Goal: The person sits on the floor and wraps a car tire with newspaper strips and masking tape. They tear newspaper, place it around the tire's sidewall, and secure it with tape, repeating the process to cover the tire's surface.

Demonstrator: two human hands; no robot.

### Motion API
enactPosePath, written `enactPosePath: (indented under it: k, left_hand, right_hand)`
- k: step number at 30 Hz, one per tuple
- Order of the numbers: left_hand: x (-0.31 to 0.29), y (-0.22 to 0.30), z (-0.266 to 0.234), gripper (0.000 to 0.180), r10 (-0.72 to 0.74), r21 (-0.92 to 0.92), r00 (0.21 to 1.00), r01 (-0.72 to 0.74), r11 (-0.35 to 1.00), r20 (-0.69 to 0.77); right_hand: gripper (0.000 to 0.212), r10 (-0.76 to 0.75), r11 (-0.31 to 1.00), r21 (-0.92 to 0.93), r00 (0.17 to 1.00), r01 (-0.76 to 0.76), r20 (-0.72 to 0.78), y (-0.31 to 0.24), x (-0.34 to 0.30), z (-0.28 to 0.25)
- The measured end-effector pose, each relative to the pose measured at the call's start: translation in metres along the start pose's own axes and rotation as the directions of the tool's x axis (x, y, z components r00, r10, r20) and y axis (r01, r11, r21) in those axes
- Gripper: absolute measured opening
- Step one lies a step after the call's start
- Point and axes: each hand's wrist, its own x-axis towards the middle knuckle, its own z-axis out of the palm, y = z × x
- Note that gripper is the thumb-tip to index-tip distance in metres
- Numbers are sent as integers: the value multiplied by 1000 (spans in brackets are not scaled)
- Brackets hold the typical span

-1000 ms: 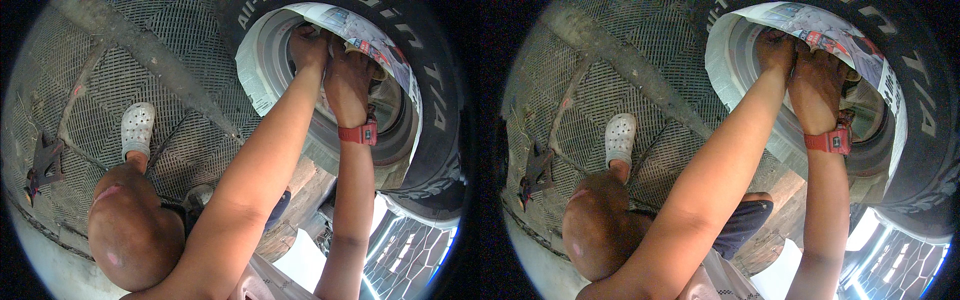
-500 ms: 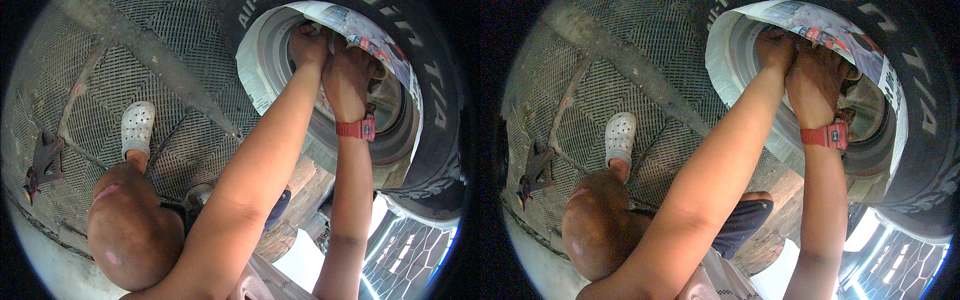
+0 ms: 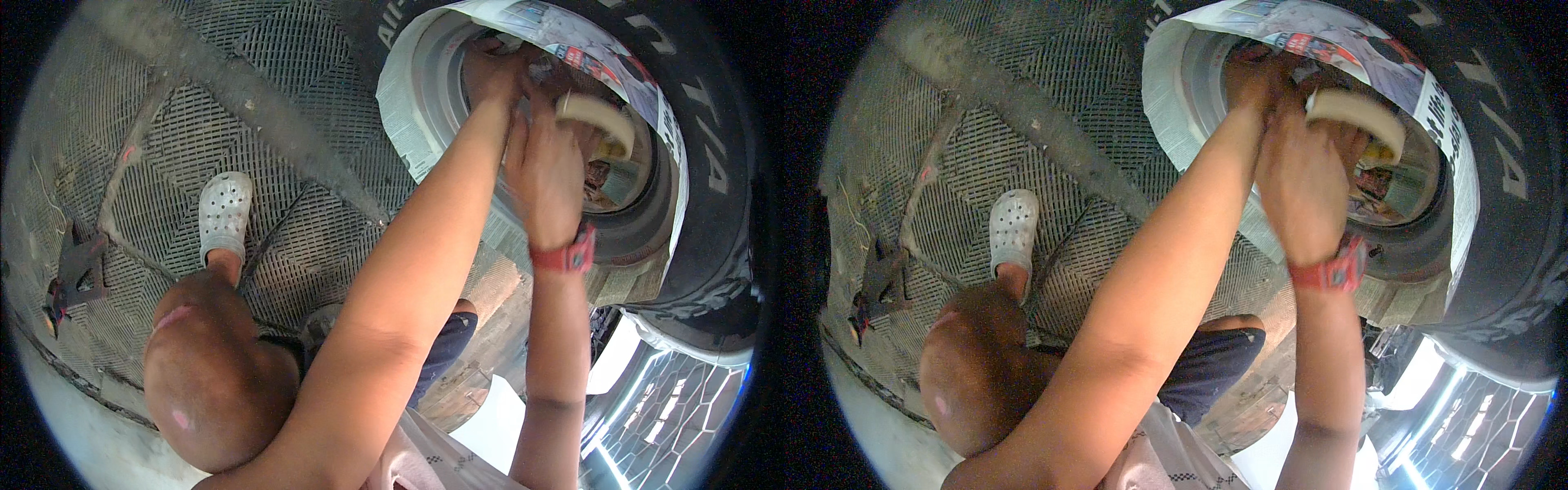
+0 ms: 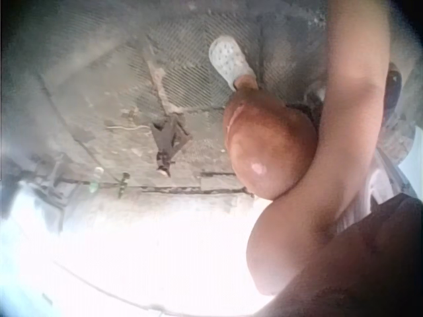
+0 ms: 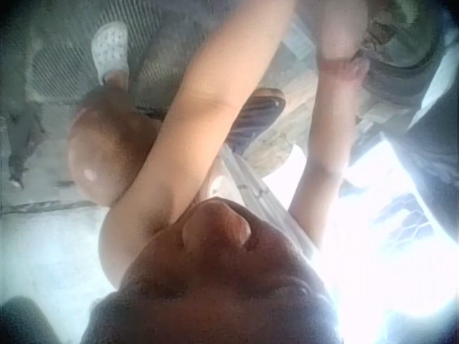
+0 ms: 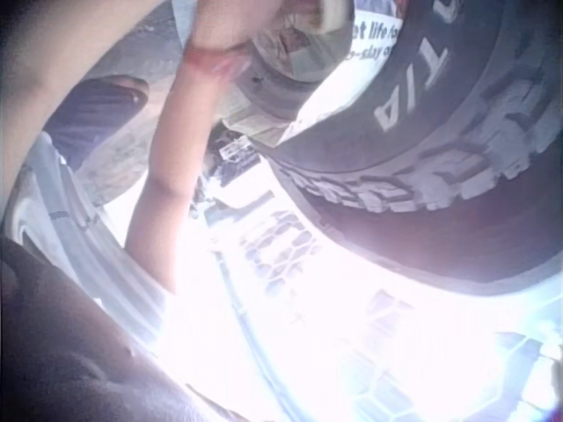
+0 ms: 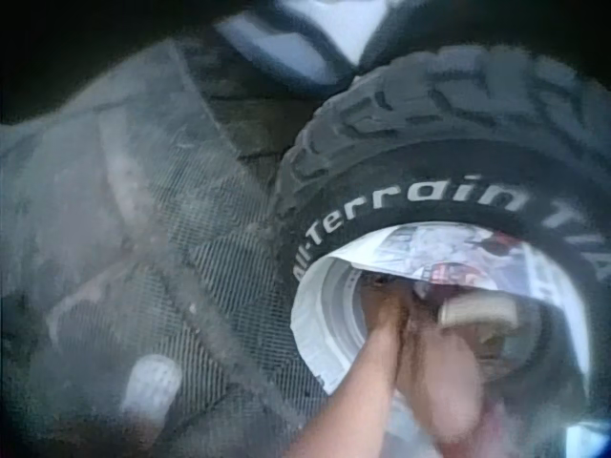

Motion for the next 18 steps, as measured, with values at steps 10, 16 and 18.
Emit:
enactPosePath:
  k: [10, 16, 18]
  left_hand:
    - [-11, -13, 17, 75, 57, -94, 998, -60, 994, -37]
    - [11, -13, 10, 66, 220, -124, 975, -219, 968, -2]
    - [16, -21, -1, 71, 124, -191, 986, -101, 976, 113]
  right_hand:
    - [55, 82, 830, 550, 996, -93, 44, -4, -213, 75]
    - [51, 94, 855, 490, 981, -168, 172, 19, -308, 164]
    - [51, 129, 843, 496, 973, -210, 194, 18, -329, 190]
